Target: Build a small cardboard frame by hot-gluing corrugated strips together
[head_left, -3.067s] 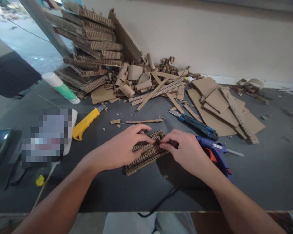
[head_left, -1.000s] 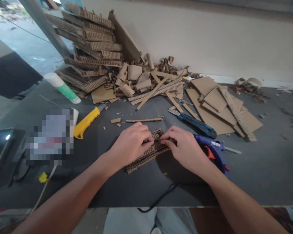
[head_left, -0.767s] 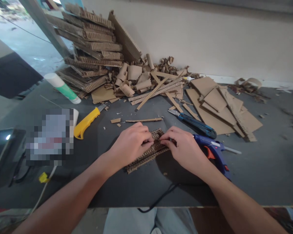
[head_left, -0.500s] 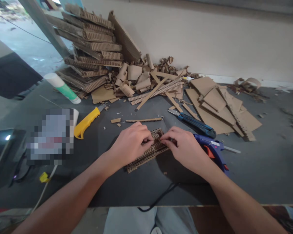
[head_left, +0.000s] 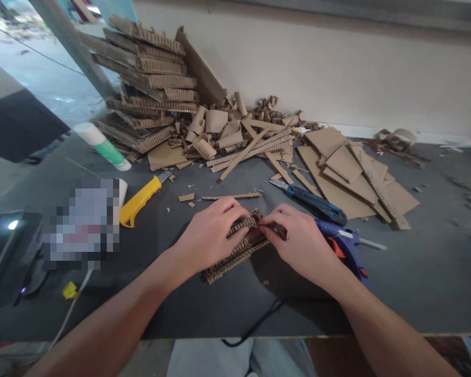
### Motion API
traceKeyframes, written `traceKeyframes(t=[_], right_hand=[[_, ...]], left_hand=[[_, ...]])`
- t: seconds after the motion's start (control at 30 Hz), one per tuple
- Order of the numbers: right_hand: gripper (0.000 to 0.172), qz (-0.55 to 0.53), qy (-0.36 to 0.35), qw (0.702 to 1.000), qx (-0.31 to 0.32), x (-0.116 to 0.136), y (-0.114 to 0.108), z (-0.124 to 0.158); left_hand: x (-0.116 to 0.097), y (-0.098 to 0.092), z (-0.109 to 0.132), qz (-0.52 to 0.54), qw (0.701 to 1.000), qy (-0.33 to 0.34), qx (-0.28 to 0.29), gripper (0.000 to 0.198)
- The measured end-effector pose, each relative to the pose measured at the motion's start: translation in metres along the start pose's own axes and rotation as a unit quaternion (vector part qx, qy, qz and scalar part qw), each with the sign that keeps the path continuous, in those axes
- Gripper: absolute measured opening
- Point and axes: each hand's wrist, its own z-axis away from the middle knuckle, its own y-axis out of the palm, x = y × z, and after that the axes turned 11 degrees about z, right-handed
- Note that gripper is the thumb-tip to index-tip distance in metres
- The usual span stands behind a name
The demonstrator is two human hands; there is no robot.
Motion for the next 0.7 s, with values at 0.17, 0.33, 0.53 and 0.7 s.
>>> traceKeyframes(t=[0.17, 0.33, 0.53, 0.7], right_hand=[[0.012, -0.037, -0.027, 0.998, -0.042, 0.0053, -0.0019, 0.0020], [0.011, -0.054, -0.052, 0.994, -0.075, 0.0092, 0.0010, 0.0027], [0.012, -0.052, -0.079, 0.988, -0.121, 0.0093, 0.0053, 0.0036], [0.011, -0.054, -0.079, 0.989, -0.115, 0.0083, 0.0061, 0.0031]], left_hand=[[-0.0012, -0.0002, 0.0000, 0.011, 0.999, 0.037, -0.027, 0.021], [-0.0015, 0.0004, 0.0001, 0.020, 0.994, 0.092, -0.057, 0.016], [-0.0060, -0.0032, 0.0002, 0.023, 0.992, 0.100, -0.074, 0.012], [-0.0069, -0.0034, 0.0022, 0.017, 0.994, 0.079, -0.077, 0.010]])
